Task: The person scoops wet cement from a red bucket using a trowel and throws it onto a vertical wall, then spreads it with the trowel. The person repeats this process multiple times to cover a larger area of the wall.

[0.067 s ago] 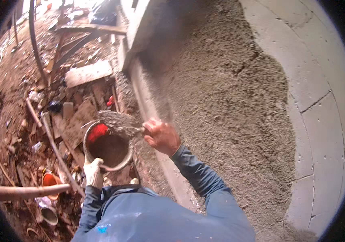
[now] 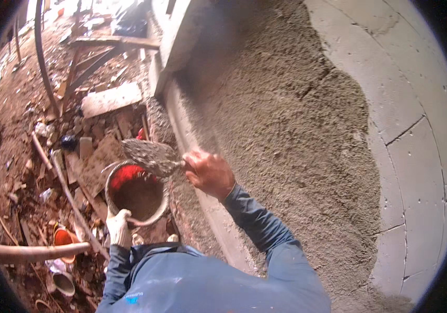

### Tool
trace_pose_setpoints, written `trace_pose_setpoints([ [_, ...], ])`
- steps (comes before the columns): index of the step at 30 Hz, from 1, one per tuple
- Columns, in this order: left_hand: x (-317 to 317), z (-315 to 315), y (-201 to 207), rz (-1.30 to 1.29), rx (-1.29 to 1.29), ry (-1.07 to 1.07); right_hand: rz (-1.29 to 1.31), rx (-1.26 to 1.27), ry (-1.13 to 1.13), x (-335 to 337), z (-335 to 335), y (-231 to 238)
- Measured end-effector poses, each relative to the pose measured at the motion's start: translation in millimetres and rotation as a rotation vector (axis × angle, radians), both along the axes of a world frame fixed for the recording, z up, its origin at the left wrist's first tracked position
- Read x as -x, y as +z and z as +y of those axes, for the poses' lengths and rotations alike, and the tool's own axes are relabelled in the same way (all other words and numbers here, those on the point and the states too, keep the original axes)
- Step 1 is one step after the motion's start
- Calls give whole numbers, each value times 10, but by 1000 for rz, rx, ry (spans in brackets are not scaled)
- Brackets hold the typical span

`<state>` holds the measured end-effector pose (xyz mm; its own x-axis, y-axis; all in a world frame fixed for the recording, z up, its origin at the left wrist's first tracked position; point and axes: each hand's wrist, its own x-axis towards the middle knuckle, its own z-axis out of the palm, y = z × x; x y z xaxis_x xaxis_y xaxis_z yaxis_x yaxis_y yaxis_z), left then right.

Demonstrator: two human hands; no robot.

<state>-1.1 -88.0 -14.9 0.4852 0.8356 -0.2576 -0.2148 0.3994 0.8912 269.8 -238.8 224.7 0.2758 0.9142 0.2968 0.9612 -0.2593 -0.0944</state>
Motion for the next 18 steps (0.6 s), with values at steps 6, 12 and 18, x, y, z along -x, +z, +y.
trace_pose_setpoints([
  [6,226,39,-204,212,112,141,-464,-341,270,-512,519,1835],
  [12,921,248,-1288,225,140,351,-464,-411,664,-1173,907,3287],
  [18,1159,143,-924,293,145,531,324,-909,-42,-2489,-261,3235],
])
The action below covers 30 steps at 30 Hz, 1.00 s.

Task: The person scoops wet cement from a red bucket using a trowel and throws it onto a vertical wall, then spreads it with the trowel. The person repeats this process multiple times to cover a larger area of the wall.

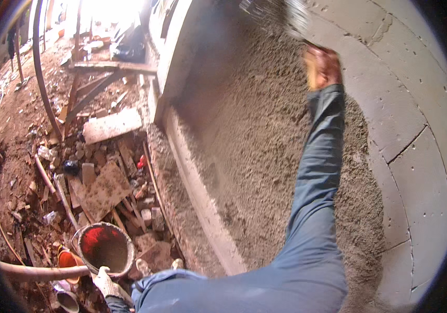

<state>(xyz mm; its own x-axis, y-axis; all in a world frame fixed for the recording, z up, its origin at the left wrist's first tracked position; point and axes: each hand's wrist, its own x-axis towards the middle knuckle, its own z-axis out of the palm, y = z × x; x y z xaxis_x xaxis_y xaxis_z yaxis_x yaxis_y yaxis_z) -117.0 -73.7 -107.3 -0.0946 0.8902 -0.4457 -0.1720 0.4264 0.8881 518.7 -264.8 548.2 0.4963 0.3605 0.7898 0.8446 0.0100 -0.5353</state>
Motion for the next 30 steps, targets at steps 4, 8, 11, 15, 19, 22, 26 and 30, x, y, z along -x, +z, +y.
trace_pose_setpoints([
  [4,275,94,-71,-65,21,40,229,-136,-539,292,-1187,-494],
  [8,364,302,-183,80,-67,-15,384,137,-421,1148,-1129,-1726],
  [11,174,520,-7,252,59,-179,524,495,-105,1650,-787,-2807],
  [15,-482,566,914,291,-142,-447,204,917,201,2434,-79,-4103],
  [19,-961,621,1403,161,-253,-614,-28,1179,67,2902,656,-4656],
  [22,-1224,665,1489,-60,-367,-748,-424,1161,-63,2761,1100,-4888],
  [26,-1515,597,1641,-139,-396,-828,-565,1332,75,2428,1181,-4903],
  [30,-1647,525,1558,12,-318,-855,-337,1523,139,2287,873,-5047],
])
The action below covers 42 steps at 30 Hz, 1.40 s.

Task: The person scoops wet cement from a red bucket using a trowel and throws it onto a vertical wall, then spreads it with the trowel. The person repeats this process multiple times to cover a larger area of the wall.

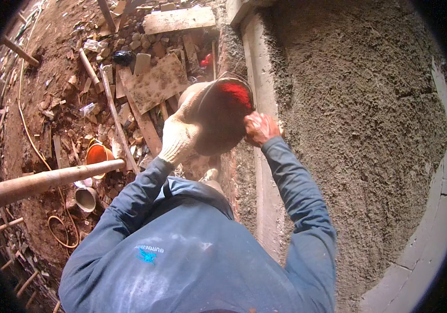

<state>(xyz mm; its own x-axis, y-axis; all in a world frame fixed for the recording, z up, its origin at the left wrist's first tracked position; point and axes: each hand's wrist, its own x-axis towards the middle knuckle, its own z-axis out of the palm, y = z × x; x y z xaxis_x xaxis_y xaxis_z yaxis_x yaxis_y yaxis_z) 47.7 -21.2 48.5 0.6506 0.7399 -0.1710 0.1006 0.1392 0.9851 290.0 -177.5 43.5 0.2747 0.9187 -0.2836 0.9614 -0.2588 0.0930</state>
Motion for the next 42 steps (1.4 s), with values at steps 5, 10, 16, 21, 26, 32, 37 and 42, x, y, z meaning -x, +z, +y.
trace_pose_setpoints([
  [5,37,-117,1,239,-59,-98,477,7,-215,315,-493,-1113],
  [10,214,-32,-135,-112,58,-12,770,-469,-432,906,-496,-624],
  [16,183,-44,-169,-244,217,-4,413,-440,-454,752,-520,147],
  [21,77,-139,-254,-158,220,73,227,-367,-254,354,-591,799],
  [26,142,-229,-448,-183,174,150,-91,-712,60,60,-489,2277],
  [32,426,-297,-546,-4,198,344,-90,-960,502,-421,23,3962],
  [37,927,-82,-1316,115,139,433,595,-975,348,-701,-94,4619],
  [42,976,-289,-637,122,136,553,341,-1653,-351,-1691,-1646,4184],
])
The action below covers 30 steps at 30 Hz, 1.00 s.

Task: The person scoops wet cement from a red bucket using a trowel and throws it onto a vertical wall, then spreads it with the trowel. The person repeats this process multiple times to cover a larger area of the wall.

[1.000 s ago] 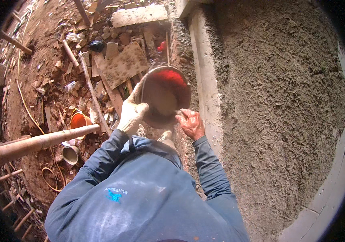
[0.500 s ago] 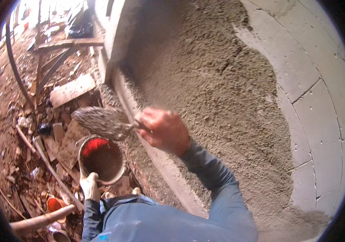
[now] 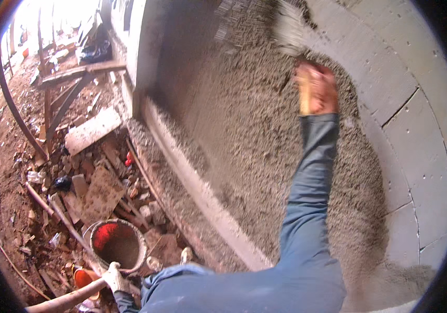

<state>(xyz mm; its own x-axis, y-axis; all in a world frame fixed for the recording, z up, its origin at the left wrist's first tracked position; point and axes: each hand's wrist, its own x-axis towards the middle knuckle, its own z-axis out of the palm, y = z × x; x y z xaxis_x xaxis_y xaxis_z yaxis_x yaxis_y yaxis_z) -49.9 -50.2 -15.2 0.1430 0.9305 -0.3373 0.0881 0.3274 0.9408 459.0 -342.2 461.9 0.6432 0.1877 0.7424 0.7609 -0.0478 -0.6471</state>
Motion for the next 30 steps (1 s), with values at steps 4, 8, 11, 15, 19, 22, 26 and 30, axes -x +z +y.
trace_pose_setpoints([
  [4,392,146,-471,36,38,90,233,-187,-523,959,-1055,-546],
  [8,410,269,-588,143,-22,-75,607,184,-392,1680,-1300,-1725],
  [11,267,359,-525,222,-21,-152,710,538,-83,2103,-776,-2759],
  [15,83,415,-145,-15,-12,-460,523,972,423,2523,260,-3771],
  [19,-397,231,357,-306,-137,-549,16,1259,281,2601,1176,-4305],
  [22,-651,149,462,-365,-157,-600,-329,1434,-6,2347,1497,-4639],
  [26,-815,19,682,-334,-153,-589,-266,1578,390,1862,1383,-4544],
  [30,-869,-64,662,-279,-187,-599,-39,1524,428,1691,858,-5258],
])
